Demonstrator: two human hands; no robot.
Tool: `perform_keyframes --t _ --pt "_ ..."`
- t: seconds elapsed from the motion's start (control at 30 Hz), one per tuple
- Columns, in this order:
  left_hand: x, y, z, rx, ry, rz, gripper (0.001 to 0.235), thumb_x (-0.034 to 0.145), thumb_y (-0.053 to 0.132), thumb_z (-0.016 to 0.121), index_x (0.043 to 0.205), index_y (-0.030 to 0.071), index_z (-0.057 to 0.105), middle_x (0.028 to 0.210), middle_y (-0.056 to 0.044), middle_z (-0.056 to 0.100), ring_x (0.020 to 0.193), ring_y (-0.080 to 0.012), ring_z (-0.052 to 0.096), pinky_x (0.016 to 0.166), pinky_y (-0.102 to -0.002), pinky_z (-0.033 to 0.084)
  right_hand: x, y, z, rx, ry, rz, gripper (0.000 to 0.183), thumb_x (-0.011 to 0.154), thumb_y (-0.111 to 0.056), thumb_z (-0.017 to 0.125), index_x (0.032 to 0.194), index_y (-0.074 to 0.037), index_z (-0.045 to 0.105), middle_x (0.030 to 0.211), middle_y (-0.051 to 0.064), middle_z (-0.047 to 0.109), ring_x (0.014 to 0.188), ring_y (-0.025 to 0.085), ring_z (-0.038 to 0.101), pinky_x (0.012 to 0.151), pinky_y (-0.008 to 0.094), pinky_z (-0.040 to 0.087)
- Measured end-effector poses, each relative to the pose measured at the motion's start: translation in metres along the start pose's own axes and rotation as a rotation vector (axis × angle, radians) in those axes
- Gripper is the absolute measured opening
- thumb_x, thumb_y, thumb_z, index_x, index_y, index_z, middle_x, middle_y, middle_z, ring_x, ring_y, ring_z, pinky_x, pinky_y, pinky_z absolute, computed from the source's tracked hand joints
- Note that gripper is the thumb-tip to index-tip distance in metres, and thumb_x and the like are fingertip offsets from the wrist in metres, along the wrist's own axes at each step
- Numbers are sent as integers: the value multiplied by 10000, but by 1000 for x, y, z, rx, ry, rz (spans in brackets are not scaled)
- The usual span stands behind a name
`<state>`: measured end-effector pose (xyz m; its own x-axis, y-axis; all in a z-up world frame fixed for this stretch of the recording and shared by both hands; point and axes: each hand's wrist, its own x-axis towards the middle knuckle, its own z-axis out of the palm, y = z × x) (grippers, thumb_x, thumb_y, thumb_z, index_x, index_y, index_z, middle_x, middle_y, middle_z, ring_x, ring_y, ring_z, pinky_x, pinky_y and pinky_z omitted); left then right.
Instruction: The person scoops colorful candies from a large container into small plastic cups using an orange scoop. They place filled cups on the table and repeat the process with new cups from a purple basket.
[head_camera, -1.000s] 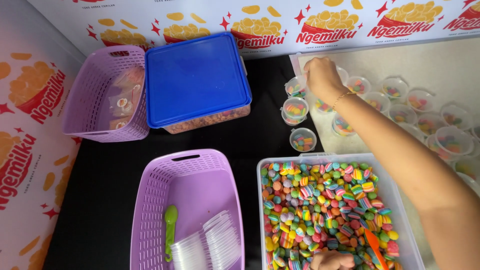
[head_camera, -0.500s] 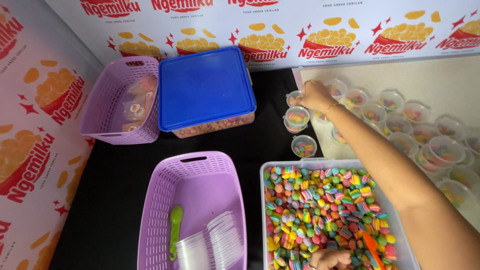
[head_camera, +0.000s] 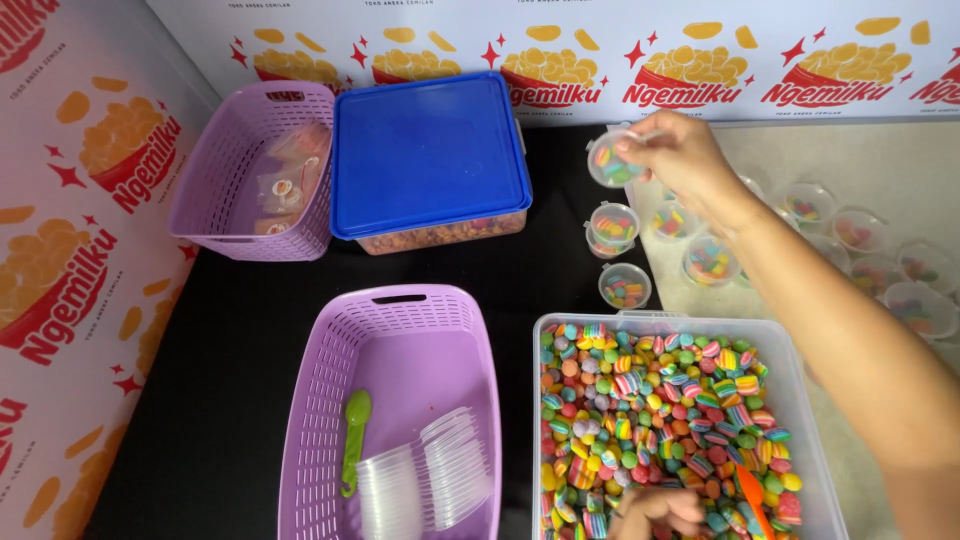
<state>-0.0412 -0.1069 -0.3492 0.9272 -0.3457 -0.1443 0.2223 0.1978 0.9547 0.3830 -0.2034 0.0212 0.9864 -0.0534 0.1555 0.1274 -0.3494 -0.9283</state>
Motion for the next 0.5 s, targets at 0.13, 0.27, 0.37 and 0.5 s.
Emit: perform_keyframes --t 0.13,0.27,0.37,0.5 --pt "18 313 4 29 220 43 548 861 447 690 1322 158 628 1250 2 712 1114 -115 714 997 -260 570 -119 -93 -14 20 -372 27 112 989 -187 666 1011 -112 746 938 34 795 878 118 725 850 281 527" --pt "-12 391 -1 255 466 355 846 955 642 541 1554 76 346 1508 -166 513 1306 -269 596 1026 -398 543 -204 -74 -19 84 -598 -14 159 857 -134 756 969 -54 835 1027 88 890 938 147 829 861 256 632" --pt "-10 393 -4 168 485 209 410 918 395 686 1198 97 712 1109 -43 744 1031 -150 747 833 -295 657 -243 -73 -20 185 -617 16 192 860 -99 747 1000 -12 845 1059 106 874 947 151 815 834 253 657" --pt "-10 371 2 -25 512 244 355 895 358 743 1046 39 704 955 -53 712 867 -124 684 674 -251 585 -272 -75 -28 138 -549 83 390 869 -158 717 1247 -73 760 1258 46 825 1096 128 794 959 259 636"
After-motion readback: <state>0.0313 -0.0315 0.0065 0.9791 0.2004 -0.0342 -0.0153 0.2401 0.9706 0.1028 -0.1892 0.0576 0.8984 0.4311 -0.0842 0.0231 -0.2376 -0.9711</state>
